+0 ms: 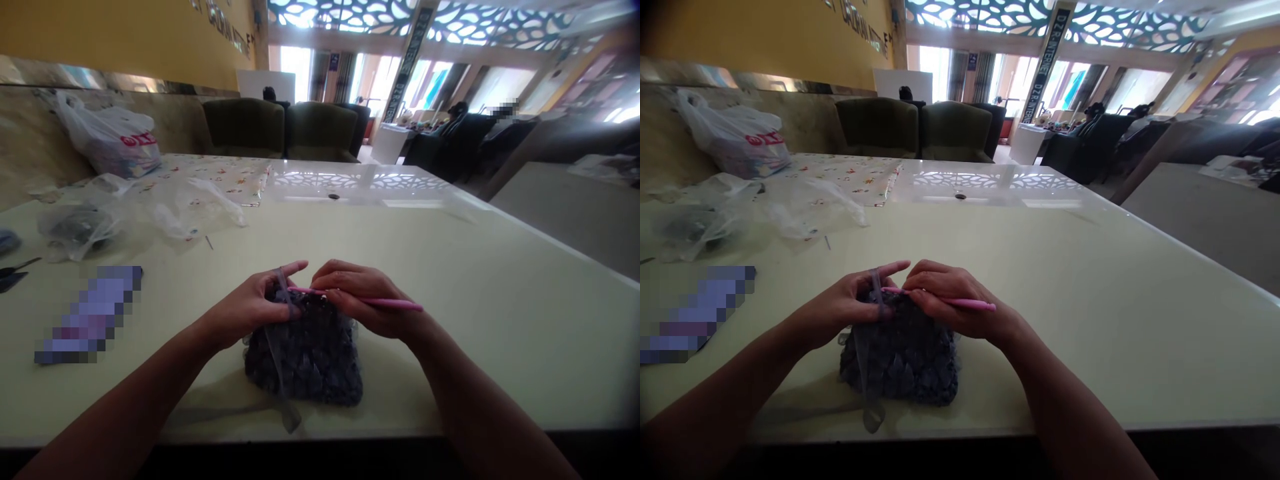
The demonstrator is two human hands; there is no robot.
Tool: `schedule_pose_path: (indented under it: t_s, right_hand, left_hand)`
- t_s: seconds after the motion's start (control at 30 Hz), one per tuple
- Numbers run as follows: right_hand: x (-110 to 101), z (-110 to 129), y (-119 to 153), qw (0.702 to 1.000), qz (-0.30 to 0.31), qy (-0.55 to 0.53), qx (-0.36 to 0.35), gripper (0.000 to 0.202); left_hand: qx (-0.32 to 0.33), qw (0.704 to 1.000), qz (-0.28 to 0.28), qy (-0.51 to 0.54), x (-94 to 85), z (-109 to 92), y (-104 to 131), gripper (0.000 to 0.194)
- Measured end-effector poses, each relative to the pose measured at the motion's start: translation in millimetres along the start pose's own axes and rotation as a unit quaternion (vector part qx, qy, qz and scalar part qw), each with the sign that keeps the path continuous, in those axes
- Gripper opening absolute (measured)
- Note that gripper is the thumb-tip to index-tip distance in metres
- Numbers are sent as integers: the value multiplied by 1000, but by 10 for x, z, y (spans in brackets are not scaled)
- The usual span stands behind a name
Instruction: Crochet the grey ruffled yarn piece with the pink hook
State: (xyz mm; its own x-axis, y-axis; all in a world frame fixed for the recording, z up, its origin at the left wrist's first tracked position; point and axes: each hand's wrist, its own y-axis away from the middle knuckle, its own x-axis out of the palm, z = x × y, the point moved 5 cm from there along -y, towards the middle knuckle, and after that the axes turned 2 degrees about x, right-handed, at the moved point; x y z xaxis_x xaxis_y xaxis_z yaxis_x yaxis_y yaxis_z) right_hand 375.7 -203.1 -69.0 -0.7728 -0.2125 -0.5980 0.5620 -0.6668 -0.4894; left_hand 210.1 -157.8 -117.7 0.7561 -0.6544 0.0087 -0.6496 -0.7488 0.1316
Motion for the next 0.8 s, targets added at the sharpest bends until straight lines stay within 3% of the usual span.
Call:
schedule_pose_path:
  t_s: [0.17, 0.33, 0.43, 0.53, 0.67, 0.8]
  right_hand:
    - [14, -50, -12, 997, -67, 15, -16, 21]
    - [38, -70, -11, 996, -91, 16, -17, 21]
    - [52, -85, -6, 995, -92, 22, -18, 22]
    - [56, -90, -8, 995, -94, 26, -20, 22]
    - [54, -76, -15, 995, -94, 22, -21, 21]
    - [82, -34, 1, 992, -112, 32, -41, 19]
  left_hand:
    - [29, 998, -1, 49, -48, 10, -33, 66]
    - [39, 994, -32, 97, -70, 17, -61, 48]
    - [23, 990, -52, 127, -61, 41, -62, 52]
    - [25, 987, -36, 155, -42, 49, -58, 63]
    - [58, 995, 1, 85, -39, 7, -47, 73]
    - [36, 999, -18, -15, -61, -16, -31, 77]
